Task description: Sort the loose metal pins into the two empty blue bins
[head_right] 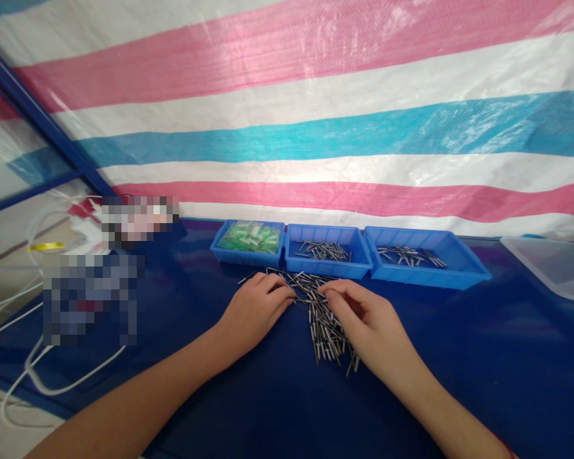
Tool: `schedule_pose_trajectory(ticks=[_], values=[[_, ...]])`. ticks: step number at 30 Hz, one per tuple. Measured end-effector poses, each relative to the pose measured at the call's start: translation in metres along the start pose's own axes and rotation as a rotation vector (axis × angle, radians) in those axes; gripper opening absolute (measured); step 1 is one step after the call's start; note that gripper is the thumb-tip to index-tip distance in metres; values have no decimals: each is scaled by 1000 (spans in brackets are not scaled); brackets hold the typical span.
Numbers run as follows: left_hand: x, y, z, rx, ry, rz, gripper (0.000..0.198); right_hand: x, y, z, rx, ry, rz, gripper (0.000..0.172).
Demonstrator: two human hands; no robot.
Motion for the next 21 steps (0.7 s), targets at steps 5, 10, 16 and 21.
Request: schedule_pose_trajectory(ticks=[5, 10, 16, 21], values=[[1, 1, 0, 11, 60, -24, 17, 2, -1, -1, -9, -32, -20, 25], [0, 0, 1, 11, 75, -31, 15, 5, 0, 1, -15, -42, -35, 26], [-3, 0, 2, 36, 101, -23, 12, 7, 0, 3, -31, -108, -44, 26], [-10, -1, 4, 67, 86, 38, 17, 10, -3, -4, -102, -245, -68, 23]])
Point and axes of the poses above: each hand's wrist, its own y-axis towards the middle knuckle, its own x-axis out of the palm, z = x × y, the point moved 6 cm from there along y, towards the middle knuckle, and after that the axes turned 14 degrees about -z, right-handed, at the moved point
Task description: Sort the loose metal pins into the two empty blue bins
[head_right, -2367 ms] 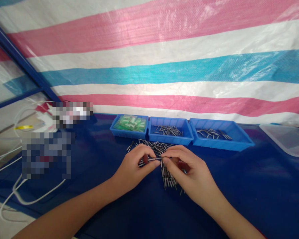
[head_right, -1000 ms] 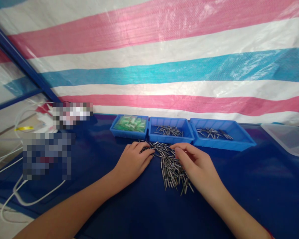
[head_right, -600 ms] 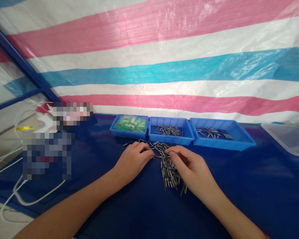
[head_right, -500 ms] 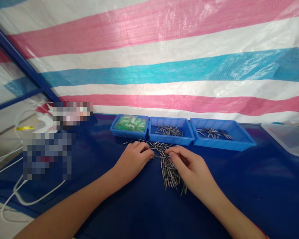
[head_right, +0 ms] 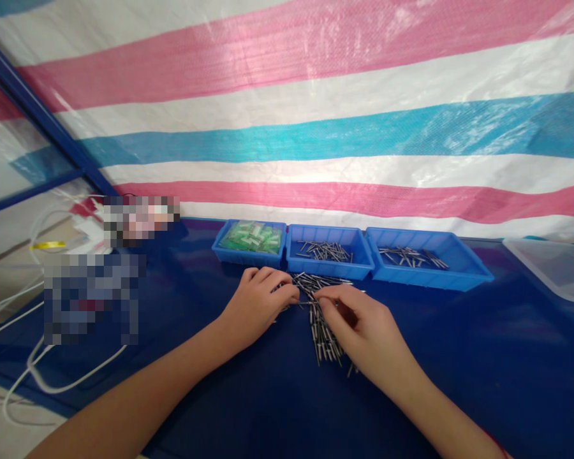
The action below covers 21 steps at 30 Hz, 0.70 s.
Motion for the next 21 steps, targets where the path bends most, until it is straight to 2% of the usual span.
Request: schedule_pose_trajectory(ticks=[6, 10, 14, 18, 21], values=[[-6, 1, 7, 62, -122, 85, 21, 2, -1, -18, -116, -107, -21, 19], [-16, -3, 15, 89, -426, 186, 21, 6, 0, -27, -194, -124, -16, 19], [-19, -7, 19, 90, -750, 255, 18, 8, -2, -28, -208, -17, -36, 17], [-18, -8, 17, 82, -865, 215, 17, 7, -4, -27, -172, 19, -104, 20], [-17, -7, 15, 76, -862, 153, 17, 2, -5, -32, -219, -18, -105, 20]])
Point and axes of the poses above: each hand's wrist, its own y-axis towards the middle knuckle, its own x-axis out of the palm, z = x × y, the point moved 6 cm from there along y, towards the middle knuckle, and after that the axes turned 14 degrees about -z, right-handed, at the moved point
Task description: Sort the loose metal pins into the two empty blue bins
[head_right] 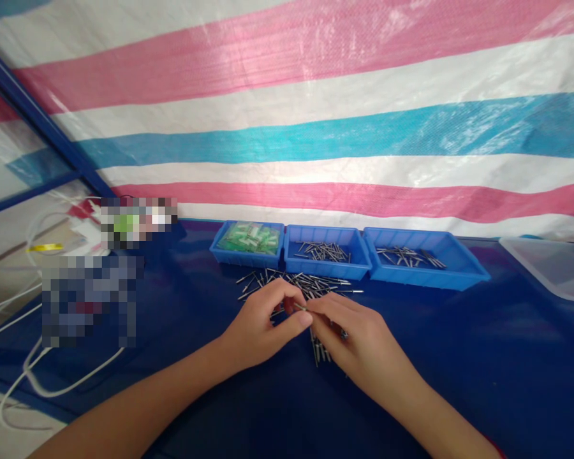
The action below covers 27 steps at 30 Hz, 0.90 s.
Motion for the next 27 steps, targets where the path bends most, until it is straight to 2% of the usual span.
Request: schedule_pose_trajectory(ticks=[3, 7, 11, 17, 22, 27], values=[[-2, 1, -5, -48, -14, 5, 19, -6, 0, 0, -1, 18, 61, 18], [0, 0, -11, -91, -145, 50, 17, -9, -1, 13, 129, 222, 152, 19], [9, -2, -14, -117, -226, 12, 19, -7, -4, 20, 218, 395, 220, 21], [13, -3, -17, -137, -327, 33, 20, -7, -7, 18, 189, 347, 318, 17], [12, -4, -12, -163, -191, 9, 22, -8, -8, 14, 128, 267, 309, 12], [2, -4, -10, -128, -159, 82, 18, -9, -6, 12, 81, 229, 218, 14]])
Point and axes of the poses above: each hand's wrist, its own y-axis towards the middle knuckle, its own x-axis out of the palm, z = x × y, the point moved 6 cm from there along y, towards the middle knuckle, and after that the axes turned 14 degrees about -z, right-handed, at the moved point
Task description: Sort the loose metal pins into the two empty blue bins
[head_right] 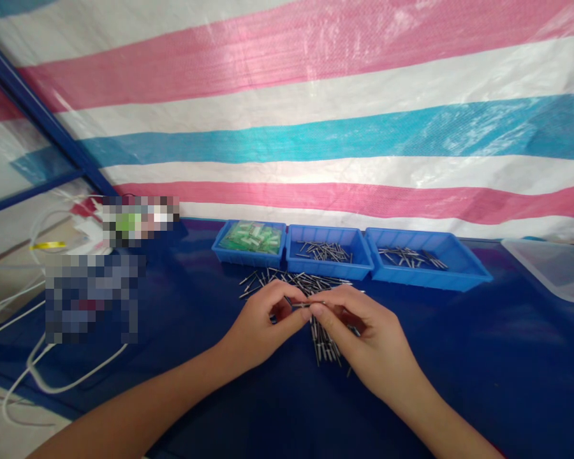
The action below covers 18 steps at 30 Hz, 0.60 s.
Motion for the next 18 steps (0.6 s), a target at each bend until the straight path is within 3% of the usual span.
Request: schedule_pose_trajectory(ticks=[7, 9, 12, 14, 18], values=[[-9, -1, 4, 20, 99, 33, 20, 9, 4, -1, -41, -165, -172, 19], [-11, -2, 5, 35, 199, 44, 28, 0, 6, 9, 44, -103, -88, 22], [-14, -1, 5, 20, 472, 35, 37, -31, 6, 34, 218, 101, 186, 27], [-15, -2, 4, -30, 686, 11, 38, -53, 5, 48, 255, 274, 364, 28], [-24, -7, 1, -245, 979, -5, 40, -79, 7, 63, 311, 446, 474, 27]])
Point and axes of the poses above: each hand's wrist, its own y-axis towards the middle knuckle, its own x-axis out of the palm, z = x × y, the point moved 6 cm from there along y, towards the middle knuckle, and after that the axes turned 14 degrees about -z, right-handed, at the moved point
